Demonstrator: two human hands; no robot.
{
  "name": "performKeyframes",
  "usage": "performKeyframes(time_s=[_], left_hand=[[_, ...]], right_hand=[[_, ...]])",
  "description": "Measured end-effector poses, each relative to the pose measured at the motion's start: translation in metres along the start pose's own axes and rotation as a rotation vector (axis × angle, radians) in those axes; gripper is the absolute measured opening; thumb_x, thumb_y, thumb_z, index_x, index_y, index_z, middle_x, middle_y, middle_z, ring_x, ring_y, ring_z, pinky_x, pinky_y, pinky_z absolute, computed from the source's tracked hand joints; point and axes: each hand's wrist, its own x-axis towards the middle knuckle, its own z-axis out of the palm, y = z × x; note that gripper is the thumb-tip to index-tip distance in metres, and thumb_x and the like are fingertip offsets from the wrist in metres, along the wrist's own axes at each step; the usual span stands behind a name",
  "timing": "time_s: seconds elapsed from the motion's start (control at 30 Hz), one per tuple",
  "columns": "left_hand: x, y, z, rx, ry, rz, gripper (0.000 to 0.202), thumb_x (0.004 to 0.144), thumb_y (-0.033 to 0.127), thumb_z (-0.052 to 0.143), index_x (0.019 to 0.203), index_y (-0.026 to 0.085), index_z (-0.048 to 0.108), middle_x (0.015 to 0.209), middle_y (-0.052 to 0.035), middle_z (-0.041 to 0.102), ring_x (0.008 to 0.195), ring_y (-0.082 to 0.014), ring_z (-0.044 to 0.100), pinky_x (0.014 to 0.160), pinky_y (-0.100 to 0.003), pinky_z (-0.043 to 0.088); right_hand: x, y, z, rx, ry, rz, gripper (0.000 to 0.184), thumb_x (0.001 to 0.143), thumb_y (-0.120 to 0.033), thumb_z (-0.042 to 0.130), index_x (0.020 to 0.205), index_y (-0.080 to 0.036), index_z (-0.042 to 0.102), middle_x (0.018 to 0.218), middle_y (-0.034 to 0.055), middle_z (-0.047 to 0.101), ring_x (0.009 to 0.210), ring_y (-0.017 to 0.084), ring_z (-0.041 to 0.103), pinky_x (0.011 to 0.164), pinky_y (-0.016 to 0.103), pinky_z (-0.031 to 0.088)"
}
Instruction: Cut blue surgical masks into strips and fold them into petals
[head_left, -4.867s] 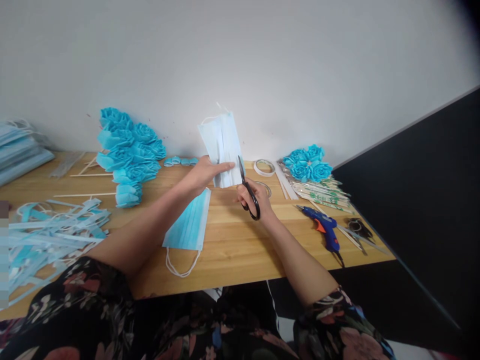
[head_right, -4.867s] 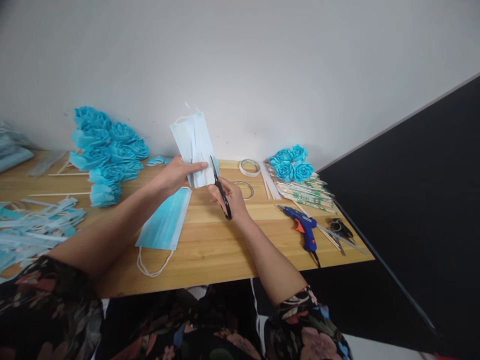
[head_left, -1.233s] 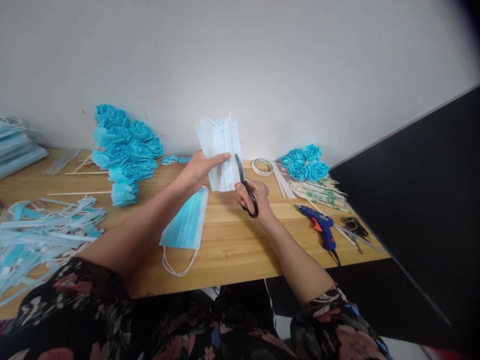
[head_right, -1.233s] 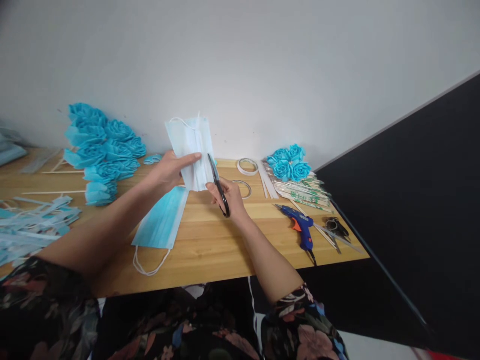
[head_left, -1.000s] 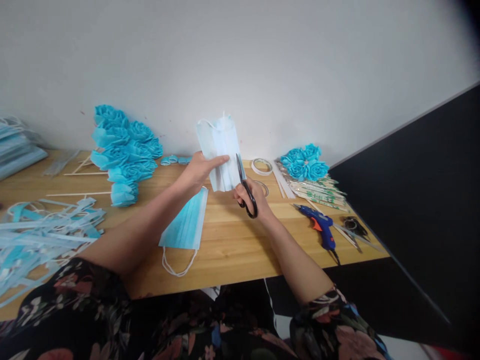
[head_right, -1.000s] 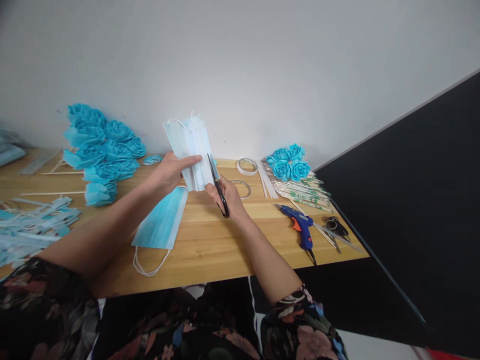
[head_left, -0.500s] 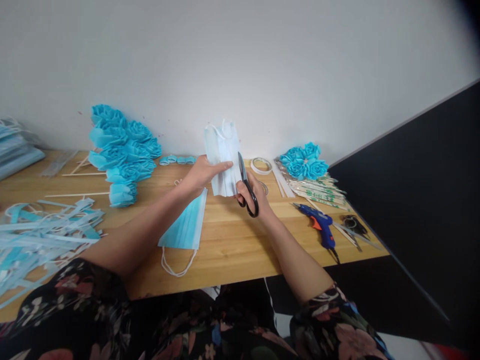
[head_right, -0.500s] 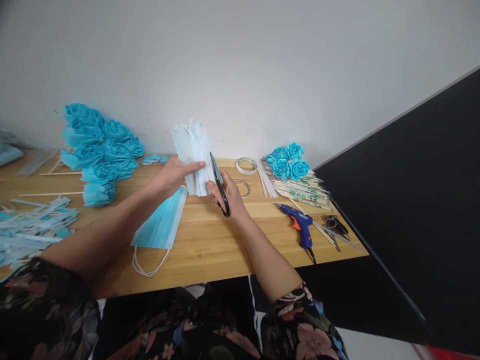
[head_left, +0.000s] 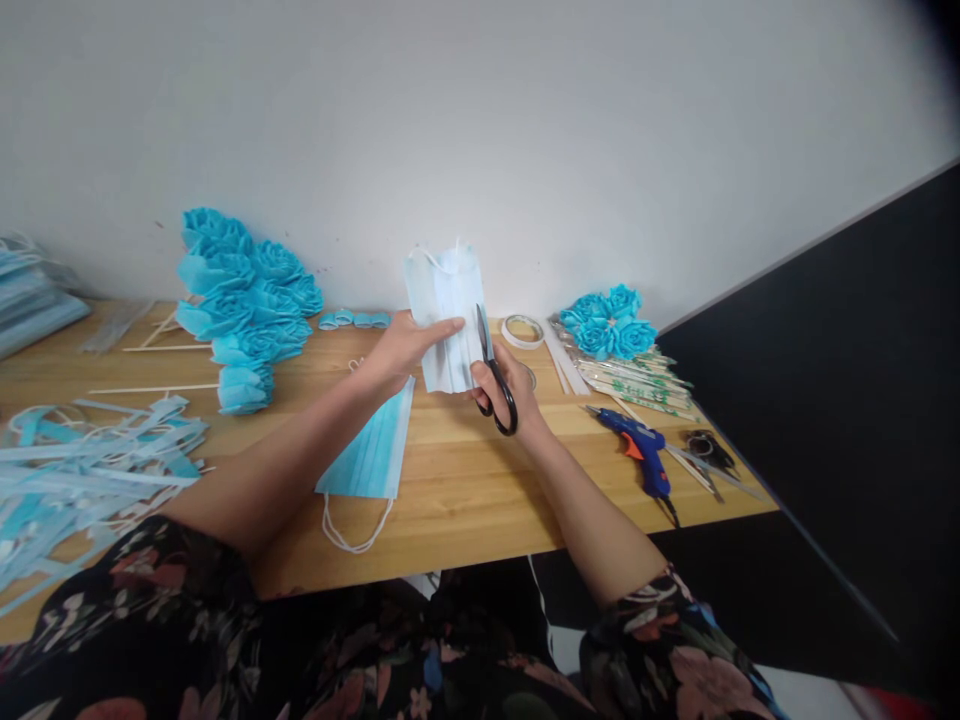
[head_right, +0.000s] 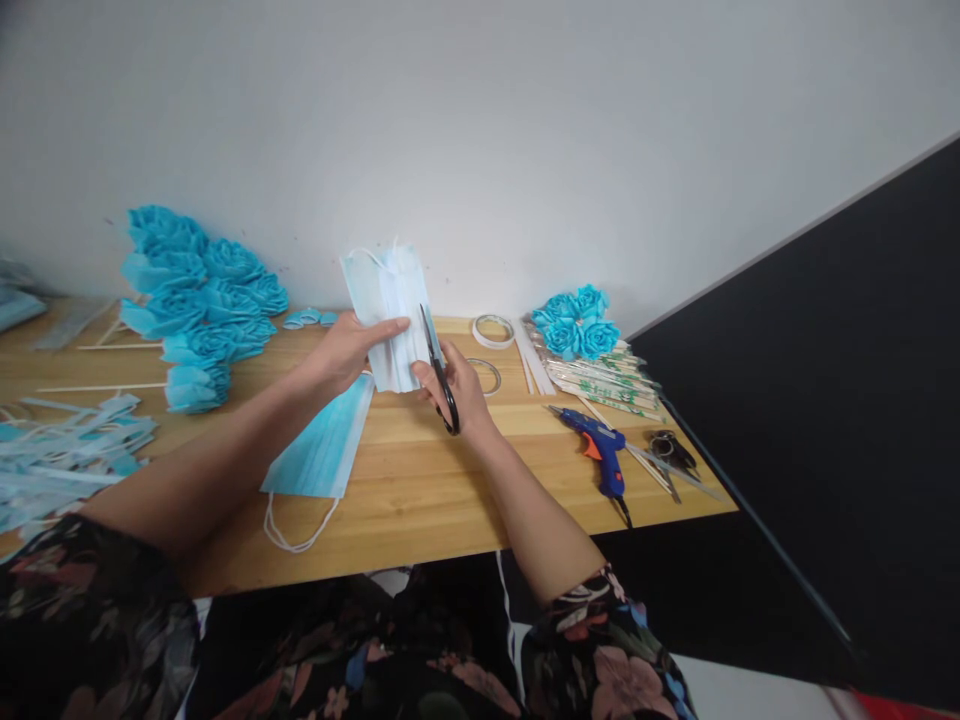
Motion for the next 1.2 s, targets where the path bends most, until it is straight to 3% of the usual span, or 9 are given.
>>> performKeyframes(time_s=[0.3,0.6,0.97,1.2], left_hand=[[0.0014,-0.0018,-0.0015,0.003,-0.013,0.010,0.043,0.066,0.041,0.087,0.093,0.011,0.074,0.090,-0.0120,0.076,0.082,-0.0254,0.070,0.073,-0.035,0.055],[0.0012,-0.0005,-0.0016,0.005,-0.008,0.011,0.047,0.063,0.044,0.088,0.093,0.011,0.074,0.089,-0.0104,0.076,0.080,-0.0233,0.069,0.074,-0.035,0.055],[0.0003,-0.0005,-0.0008,0.013,-0.001,0.005,0.042,0.064,0.042,0.087,0.089,0.011,0.074,0.087,-0.0118,0.075,0.083,-0.0255,0.070,0.073,-0.035,0.055],[-0.0030,0.0078,0.0018,-0.024,0.036,0.031,0.045,0.067,0.049,0.084,0.093,0.013,0.072,0.085,-0.0114,0.075,0.093,-0.0311,0.070,0.081,-0.040,0.055]], right_hand=[[0.0011,0.0031,0.0006,0.002,0.014,0.012,0.054,0.083,-0.067,0.061,0.110,-0.020,0.058,0.054,-0.0064,0.055,0.047,0.011,0.059,0.044,0.021,0.042],[0.0018,0.0028,0.0004,0.027,0.022,-0.001,0.049,0.081,-0.066,0.064,0.099,-0.021,0.058,0.055,-0.0072,0.055,0.042,0.008,0.051,0.045,0.022,0.045],[0.0014,0.0017,0.0010,0.005,0.028,-0.004,0.050,0.082,-0.065,0.062,0.105,-0.021,0.058,0.053,-0.0088,0.051,0.041,0.009,0.049,0.046,0.022,0.048],[0.0024,0.0017,0.0021,0.030,0.026,0.032,0.061,0.078,-0.066,0.065,0.117,-0.019,0.056,0.053,-0.0098,0.050,0.040,0.009,0.048,0.044,0.022,0.046]])
